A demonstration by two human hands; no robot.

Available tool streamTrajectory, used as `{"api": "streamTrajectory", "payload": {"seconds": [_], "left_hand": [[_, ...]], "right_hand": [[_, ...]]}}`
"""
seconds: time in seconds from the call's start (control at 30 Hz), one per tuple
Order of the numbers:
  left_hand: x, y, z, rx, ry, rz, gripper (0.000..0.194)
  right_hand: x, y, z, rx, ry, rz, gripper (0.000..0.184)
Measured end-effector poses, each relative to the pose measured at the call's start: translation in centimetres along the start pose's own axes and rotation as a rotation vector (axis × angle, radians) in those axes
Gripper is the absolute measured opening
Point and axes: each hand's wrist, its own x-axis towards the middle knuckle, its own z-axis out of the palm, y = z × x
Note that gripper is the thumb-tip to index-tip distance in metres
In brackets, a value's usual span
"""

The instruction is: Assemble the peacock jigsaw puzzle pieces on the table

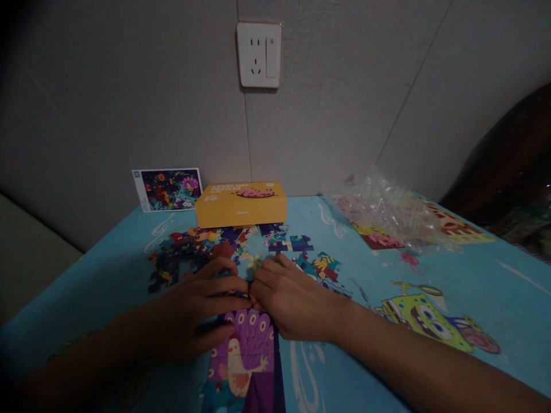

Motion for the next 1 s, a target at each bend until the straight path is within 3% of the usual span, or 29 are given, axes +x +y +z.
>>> {"api": "streamTrajectory", "payload": {"seconds": [0.13,0.27,0.5,0.7,0.87,1.0], "left_hand": [[-0.1,-0.1,0.1,-0.007,0.001,0.004,0.027],[0.0,-0.1,0.0,0.001,0.002,0.012,0.029],[0.0,0.2,0.0,-0.002,-0.072,-0.042,0.03],[0.2,1.5,-0.6,-0.096,-0.172,-0.095,0.067],[0.6,2.7,-0.7,-0.118,-0.207,-0.131,0.07],[0.3,2.5,0.0,-0.129,-0.175,-0.142,0.086]], "right_hand": [[0.0,0.4,0.3,-0.061,0.062,0.019,0.015],[-0.2,1.2,0.1,0.029,0.118,0.067,0.018],[-0.4,1.4,0.2,0.285,0.134,-0.133,0.014],[-0.4,1.4,0.2,0.348,0.089,-0.094,0.012],[-0.5,1.5,0.0,0.322,0.064,-0.086,0.011],[-0.6,1.4,0.2,0.314,0.057,-0.088,0.014]]}}
